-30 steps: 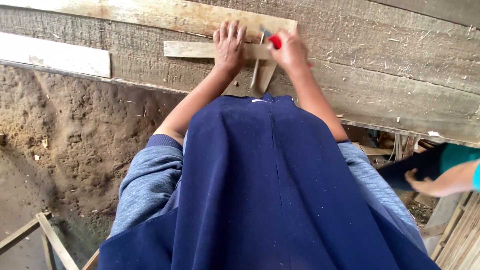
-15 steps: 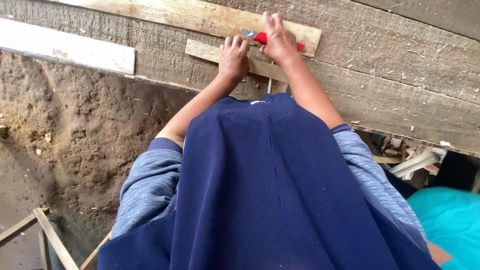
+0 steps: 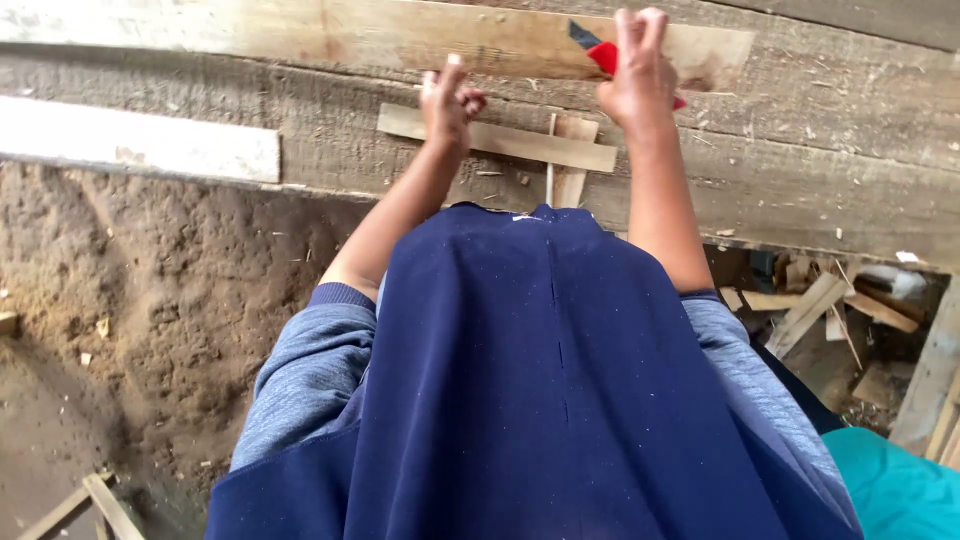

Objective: The person uses a red utility knife to shave thin strips from a wooden plank on a workbench. They repeatedly draw the blade along the wood to produce shavings, then reposition the plank and continue shaving different sections.

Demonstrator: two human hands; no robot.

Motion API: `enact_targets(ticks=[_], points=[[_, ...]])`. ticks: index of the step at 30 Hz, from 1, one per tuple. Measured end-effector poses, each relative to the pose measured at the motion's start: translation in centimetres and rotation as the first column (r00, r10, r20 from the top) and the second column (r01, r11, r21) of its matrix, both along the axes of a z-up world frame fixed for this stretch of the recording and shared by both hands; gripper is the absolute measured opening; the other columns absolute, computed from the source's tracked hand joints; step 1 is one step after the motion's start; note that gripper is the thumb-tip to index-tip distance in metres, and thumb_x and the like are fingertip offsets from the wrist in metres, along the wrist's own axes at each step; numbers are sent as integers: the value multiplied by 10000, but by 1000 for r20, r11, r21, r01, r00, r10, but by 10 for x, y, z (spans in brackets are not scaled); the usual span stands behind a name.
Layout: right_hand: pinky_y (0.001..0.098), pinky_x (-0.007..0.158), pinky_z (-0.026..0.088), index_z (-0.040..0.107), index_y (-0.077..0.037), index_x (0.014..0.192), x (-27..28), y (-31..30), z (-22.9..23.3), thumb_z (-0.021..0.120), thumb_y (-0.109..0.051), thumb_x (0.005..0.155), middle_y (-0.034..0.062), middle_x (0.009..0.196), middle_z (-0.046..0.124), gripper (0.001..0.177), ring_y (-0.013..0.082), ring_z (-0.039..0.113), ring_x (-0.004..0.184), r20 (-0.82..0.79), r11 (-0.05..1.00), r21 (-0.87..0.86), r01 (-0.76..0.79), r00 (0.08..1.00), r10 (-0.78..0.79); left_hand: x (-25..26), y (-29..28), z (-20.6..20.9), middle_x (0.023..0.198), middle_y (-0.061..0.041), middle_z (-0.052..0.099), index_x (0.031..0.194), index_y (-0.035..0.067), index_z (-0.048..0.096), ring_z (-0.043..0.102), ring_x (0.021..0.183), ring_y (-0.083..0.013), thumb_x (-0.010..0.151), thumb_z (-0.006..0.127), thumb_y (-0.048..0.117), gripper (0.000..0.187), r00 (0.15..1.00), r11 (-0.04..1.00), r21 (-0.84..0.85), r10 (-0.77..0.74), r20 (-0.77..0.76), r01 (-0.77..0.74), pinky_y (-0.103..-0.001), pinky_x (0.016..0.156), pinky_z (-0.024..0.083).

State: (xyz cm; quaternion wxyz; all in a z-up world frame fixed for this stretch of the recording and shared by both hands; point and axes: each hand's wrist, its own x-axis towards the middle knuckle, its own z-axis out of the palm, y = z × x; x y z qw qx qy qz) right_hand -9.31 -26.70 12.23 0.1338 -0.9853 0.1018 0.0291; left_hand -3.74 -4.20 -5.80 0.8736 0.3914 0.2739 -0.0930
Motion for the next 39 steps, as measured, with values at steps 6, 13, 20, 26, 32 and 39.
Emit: enact_targets(ticks=[6,13,20,26,32,39], points=[[422,706,503,519,-23,897,-33,-88,-69,659,156,716,127,901,491,290,294,542,802,558,967,252,39,811,-178,-2,-40,42,802,-108,644,944,62,478,568,471,-142,913,721,147,259,995,998,12,-65,-71,66,-305,422,574],[234,380,239,608,-163,851,-57,-83,-114,737,-130,909,-50,542,436,146,63,368,382,-474,-479,842,248,763,-439,-38,-155,50,816,-86,695,914,105,506,528,505,-112,881,753,245,286,977,977,-7,-211,-19,211,-253,420,438],[235,418,300,524,-144,736,-63,-162,-132,716,-101,899,-42,568,407,255,67,401,410,-489,-549,827,123,639,-594,-81,-252,39,798,0,658,946,117,670,600,648,-90,909,700,342,229,900,884,171,-429,-76,436,-252,529,433],[294,465,408,567,-93,747,-72,-249,-157,718,-161,871,64,536,515,206,167,487,450,-564,-580,802,143,500,-657,-73,-273,12,841,-94,597,1017,115,418,660,645,-185,888,683,144,295,983,987,41,-151,-104,156,-267,458,464],[311,471,457,640,-73,764,-44,-298,-171,718,-184,860,118,622,650,166,211,592,493,-534,-580,813,45,451,-715,-35,-284,27,872,-82,554,965,119,439,733,793,-280,1024,509,278,183,996,999,7,-42,-84,43,-365,597,601],[477,776,615,580,-100,1221,24,-355,-107,701,-146,881,152,869,685,364,310,702,812,-483,-561,827,-33,471,-738,55,-314,42,1539,-56,471,1621,196,204,720,1026,-220,972,487,305,716,895,891,104,-430,-118,442,-484,881,572]])
